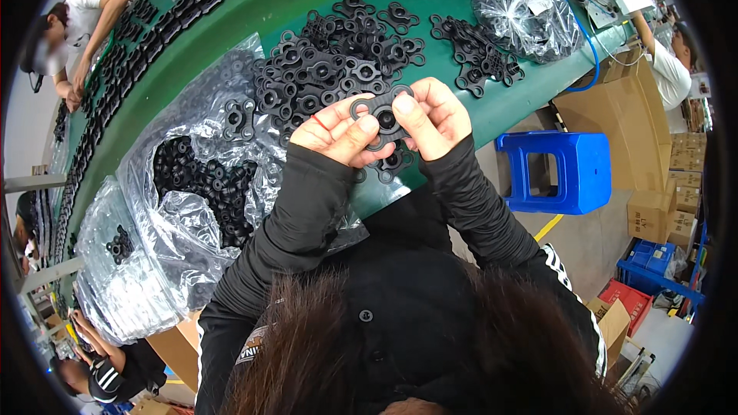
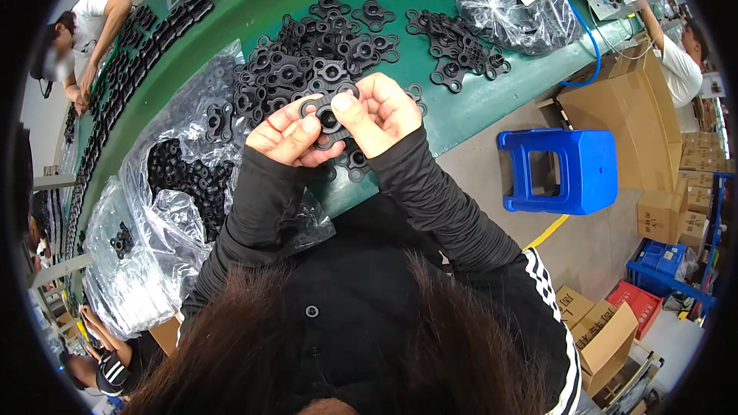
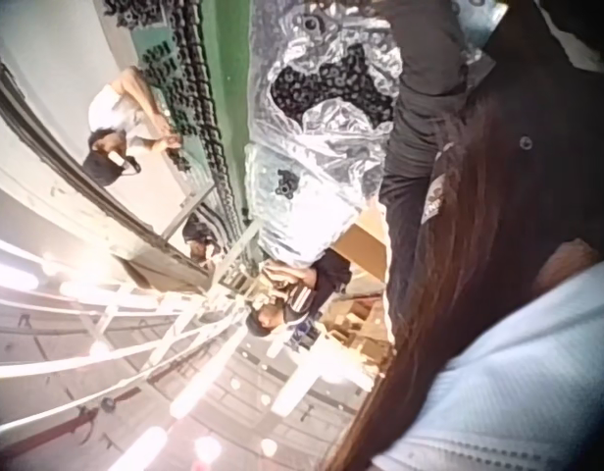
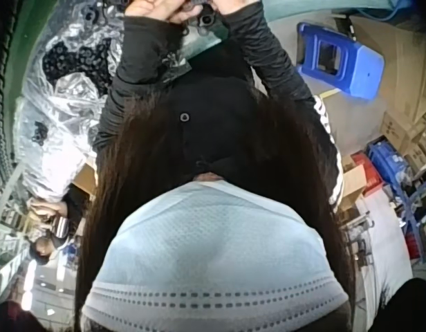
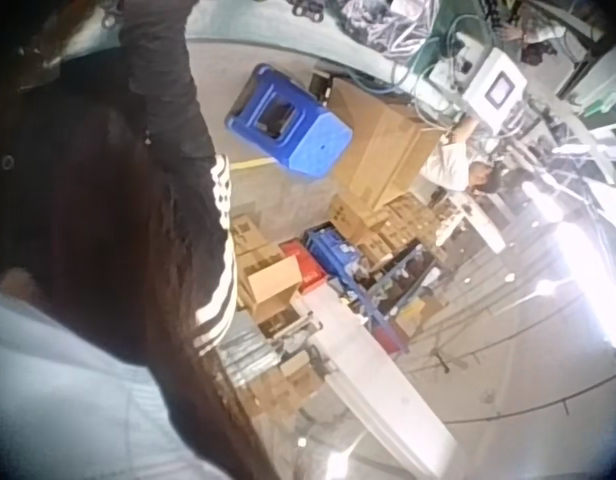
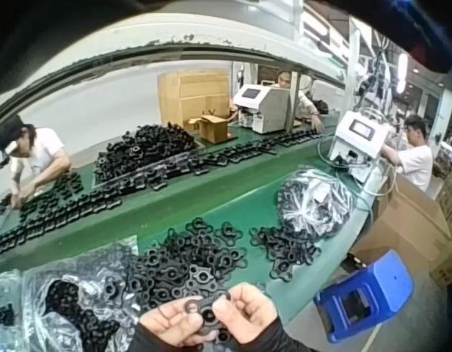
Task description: The person assembles plastic components by pressing small round plastic inserts into the holes of flat plastic brackets by hand.
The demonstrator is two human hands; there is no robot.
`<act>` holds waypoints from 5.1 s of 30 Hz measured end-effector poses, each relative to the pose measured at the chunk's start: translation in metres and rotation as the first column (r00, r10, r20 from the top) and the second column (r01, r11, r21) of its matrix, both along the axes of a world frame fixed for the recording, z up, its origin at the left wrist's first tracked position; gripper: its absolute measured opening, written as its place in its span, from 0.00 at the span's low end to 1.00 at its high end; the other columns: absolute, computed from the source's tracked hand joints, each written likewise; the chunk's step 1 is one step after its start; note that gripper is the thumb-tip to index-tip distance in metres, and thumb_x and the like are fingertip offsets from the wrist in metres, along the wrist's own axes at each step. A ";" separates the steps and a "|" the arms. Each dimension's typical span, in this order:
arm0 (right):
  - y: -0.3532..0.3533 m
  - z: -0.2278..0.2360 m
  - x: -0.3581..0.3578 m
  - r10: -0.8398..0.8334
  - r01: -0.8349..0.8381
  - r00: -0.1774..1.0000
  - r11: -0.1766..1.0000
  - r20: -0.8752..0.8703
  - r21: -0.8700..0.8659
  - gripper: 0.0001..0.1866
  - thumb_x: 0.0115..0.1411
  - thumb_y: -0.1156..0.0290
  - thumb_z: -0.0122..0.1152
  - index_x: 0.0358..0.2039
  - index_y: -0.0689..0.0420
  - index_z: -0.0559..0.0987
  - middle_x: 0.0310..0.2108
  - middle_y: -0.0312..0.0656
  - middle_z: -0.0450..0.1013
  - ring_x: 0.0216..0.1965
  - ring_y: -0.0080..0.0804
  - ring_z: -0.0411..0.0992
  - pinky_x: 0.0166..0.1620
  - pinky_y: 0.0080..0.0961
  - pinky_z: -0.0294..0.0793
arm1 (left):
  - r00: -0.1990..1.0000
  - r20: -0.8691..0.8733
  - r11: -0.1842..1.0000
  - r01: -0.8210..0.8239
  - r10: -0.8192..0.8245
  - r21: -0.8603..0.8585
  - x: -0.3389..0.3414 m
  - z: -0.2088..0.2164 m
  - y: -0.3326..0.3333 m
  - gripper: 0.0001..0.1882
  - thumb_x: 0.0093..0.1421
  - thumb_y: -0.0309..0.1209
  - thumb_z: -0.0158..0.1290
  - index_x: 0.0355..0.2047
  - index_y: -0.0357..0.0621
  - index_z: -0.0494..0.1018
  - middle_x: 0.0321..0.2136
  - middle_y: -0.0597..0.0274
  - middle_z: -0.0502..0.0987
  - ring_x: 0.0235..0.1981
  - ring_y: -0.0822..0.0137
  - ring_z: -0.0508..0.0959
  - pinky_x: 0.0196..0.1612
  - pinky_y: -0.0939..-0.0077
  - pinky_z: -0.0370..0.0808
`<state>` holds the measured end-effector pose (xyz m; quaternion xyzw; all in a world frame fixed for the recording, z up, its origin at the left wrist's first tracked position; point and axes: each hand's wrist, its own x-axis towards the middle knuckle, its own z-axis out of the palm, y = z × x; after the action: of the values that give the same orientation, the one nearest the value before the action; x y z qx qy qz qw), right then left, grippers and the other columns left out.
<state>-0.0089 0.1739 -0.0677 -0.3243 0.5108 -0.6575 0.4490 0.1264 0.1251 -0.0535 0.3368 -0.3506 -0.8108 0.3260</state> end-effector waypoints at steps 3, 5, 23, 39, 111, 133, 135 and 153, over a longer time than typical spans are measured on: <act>0.004 0.000 -0.001 -0.024 0.024 0.999 1.000 -0.022 -0.006 0.07 0.54 0.71 0.57 0.27 0.58 0.69 0.19 0.30 0.65 0.17 0.13 0.59 0.20 0.08 0.58 | 1.000 -0.003 1.000 0.001 -0.001 -0.013 0.000 0.001 0.004 0.14 0.55 0.24 0.52 0.43 0.35 0.68 0.28 0.64 0.71 0.24 0.78 0.71 0.35 0.83 0.77; 0.004 -0.001 -0.005 -0.015 0.015 1.000 1.000 -0.008 0.015 0.06 0.55 0.71 0.56 0.27 0.57 0.69 0.19 0.31 0.65 0.17 0.13 0.60 0.20 0.08 0.58 | 1.000 -0.003 1.000 0.021 -0.021 -0.017 -0.001 0.002 0.001 0.15 0.56 0.24 0.51 0.44 0.36 0.67 0.27 0.62 0.72 0.26 0.77 0.71 0.34 0.82 0.77; 0.044 0.056 -0.168 0.520 -0.107 0.217 0.854 -0.826 0.509 0.12 0.50 0.66 0.59 0.30 0.62 0.75 0.21 0.40 0.72 0.21 0.29 0.68 0.27 0.21 0.68 | 0.880 0.466 0.762 0.245 0.085 -0.600 0.032 0.021 -0.112 0.17 0.51 0.30 0.55 0.42 0.40 0.71 0.24 0.66 0.73 0.21 0.78 0.68 0.26 0.88 0.66; -0.077 -0.017 -0.231 0.462 0.140 0.191 0.860 -0.866 0.490 0.17 0.50 0.59 0.56 0.28 0.63 0.76 0.21 0.44 0.72 0.22 0.39 0.68 0.30 0.30 0.69 | 0.611 0.762 0.477 0.746 -0.214 -0.465 -0.121 -0.024 -0.198 0.18 0.50 0.27 0.55 0.42 0.38 0.70 0.26 0.62 0.75 0.25 0.73 0.73 0.32 0.83 0.71; -0.052 -0.039 -0.344 0.257 0.444 0.018 0.864 -0.966 0.238 0.08 0.41 0.64 0.62 0.17 0.55 0.76 0.18 0.41 0.70 0.21 0.35 0.68 0.31 0.27 0.69 | 0.928 -0.357 0.944 0.211 -0.111 0.254 0.052 -0.016 -0.089 0.18 0.59 0.24 0.45 0.50 0.48 0.63 0.46 0.39 0.67 0.43 0.52 0.73 0.39 0.64 0.76; -0.028 0.038 -0.067 0.139 -0.192 0.835 0.980 -0.532 -0.045 0.16 0.54 0.73 0.54 0.45 0.55 0.75 0.22 0.34 0.70 0.15 0.16 0.62 0.18 0.10 0.62 | 0.983 -0.184 0.992 0.035 -0.013 0.118 0.058 0.001 -0.037 0.20 0.57 0.21 0.45 0.52 0.39 0.62 0.36 0.51 0.73 0.28 0.68 0.75 0.43 0.66 0.76; -0.023 0.028 -0.022 0.151 -0.301 0.784 0.941 -0.602 -0.156 0.18 0.49 0.77 0.60 0.43 0.54 0.77 0.20 0.33 0.71 0.16 0.16 0.63 0.21 0.08 0.63 | 0.996 -0.088 1.000 0.015 -0.014 0.013 0.050 0.002 -0.032 0.20 0.57 0.22 0.46 0.51 0.38 0.62 0.35 0.53 0.73 0.29 0.69 0.75 0.42 0.68 0.76; -0.019 0.016 0.011 0.243 -0.244 0.970 0.969 -0.016 -0.034 0.11 0.42 0.79 0.65 0.29 0.61 0.74 0.18 0.33 0.68 0.18 0.14 0.63 0.22 0.08 0.64 | 0.999 0.022 0.963 -0.035 0.043 -0.268 0.039 0.010 -0.009 0.24 0.49 0.15 0.53 0.48 0.36 0.64 0.37 0.56 0.71 0.34 0.71 0.74 0.39 0.85 0.72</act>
<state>0.0019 0.1550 -0.0515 -0.3965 0.4578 -0.6046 0.5174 0.1658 0.1161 -0.0431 0.3078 -0.4546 -0.7447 0.3795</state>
